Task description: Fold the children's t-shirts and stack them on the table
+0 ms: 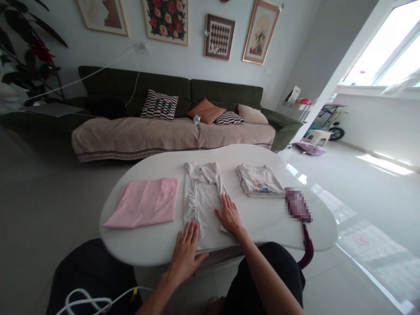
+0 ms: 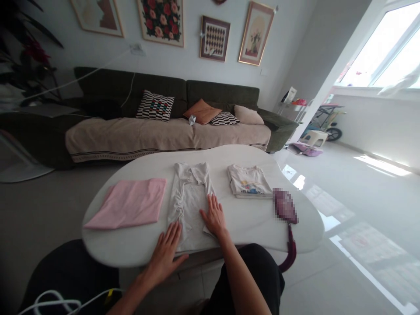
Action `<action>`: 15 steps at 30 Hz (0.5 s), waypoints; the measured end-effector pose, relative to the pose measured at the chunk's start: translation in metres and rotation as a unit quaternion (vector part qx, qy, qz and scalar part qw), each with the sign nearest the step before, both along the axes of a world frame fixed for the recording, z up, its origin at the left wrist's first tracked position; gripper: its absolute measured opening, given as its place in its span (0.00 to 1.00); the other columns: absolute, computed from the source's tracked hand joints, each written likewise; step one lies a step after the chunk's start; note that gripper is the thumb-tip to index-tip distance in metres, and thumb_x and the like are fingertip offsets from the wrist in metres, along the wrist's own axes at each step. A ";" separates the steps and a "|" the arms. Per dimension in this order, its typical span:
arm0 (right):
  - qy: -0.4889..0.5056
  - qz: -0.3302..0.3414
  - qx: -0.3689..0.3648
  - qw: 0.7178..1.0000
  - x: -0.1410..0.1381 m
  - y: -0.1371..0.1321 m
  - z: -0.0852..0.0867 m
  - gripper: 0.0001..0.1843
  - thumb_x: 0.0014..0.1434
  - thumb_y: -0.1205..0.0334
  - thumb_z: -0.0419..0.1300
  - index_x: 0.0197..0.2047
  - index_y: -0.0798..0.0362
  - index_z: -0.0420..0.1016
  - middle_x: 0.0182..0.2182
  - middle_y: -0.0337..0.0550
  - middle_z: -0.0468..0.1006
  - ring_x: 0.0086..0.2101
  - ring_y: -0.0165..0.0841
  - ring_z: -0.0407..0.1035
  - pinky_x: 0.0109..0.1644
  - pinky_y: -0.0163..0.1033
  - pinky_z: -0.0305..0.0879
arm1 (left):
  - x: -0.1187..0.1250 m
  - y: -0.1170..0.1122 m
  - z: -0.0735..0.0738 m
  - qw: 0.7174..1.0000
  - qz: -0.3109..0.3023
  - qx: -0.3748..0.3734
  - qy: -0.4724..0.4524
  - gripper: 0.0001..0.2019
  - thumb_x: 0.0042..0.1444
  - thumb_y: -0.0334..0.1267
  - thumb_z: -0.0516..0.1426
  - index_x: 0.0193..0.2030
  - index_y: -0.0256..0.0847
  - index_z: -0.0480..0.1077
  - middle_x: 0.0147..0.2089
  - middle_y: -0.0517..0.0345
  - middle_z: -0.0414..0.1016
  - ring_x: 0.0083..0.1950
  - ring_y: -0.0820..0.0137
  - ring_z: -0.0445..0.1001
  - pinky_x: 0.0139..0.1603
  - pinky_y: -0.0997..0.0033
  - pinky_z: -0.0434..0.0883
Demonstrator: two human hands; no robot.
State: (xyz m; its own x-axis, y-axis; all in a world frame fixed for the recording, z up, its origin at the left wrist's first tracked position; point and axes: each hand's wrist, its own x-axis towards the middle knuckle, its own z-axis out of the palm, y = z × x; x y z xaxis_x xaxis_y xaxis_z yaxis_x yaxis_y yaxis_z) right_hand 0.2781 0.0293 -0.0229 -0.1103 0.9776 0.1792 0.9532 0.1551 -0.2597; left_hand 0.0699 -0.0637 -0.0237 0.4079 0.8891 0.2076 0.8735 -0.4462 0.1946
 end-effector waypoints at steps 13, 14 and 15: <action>0.043 0.064 -0.034 0.996 0.030 -0.111 0.012 0.32 0.50 0.65 0.54 0.60 0.56 0.55 0.58 0.50 0.58 0.58 0.39 0.50 0.59 0.45 0.51 | -0.009 -0.003 0.008 0.996 -0.028 -0.010 0.090 0.35 0.49 0.33 0.53 0.64 0.39 0.44 0.66 0.44 0.43 0.66 0.57 0.43 0.61 0.49 0.51; 0.021 0.055 -0.026 0.998 0.026 -0.120 0.008 0.34 0.49 0.70 0.53 0.60 0.56 0.54 0.59 0.50 0.56 0.59 0.39 0.47 0.59 0.46 0.50 | -0.008 -0.004 0.008 0.995 -0.031 -0.012 0.089 0.35 0.49 0.32 0.52 0.64 0.40 0.44 0.66 0.44 0.43 0.66 0.57 0.43 0.60 0.48 0.51; 0.004 0.043 -0.013 0.999 0.020 -0.126 0.005 0.33 0.49 0.74 0.50 0.60 0.57 0.54 0.59 0.50 0.56 0.59 0.39 0.46 0.59 0.47 0.50 | -0.008 -0.004 0.008 0.995 -0.035 -0.016 0.093 0.34 0.50 0.30 0.51 0.64 0.40 0.44 0.66 0.45 0.44 0.65 0.58 0.44 0.60 0.48 0.51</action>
State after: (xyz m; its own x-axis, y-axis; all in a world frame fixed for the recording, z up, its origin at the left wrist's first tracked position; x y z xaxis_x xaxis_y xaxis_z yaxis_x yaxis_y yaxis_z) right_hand 0.2985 -0.0969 -0.0178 -0.1925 0.9690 0.1549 0.9343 0.2292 -0.2730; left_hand 0.0621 -0.0681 -0.0161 0.4969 0.8626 0.0951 0.8632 -0.5026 0.0484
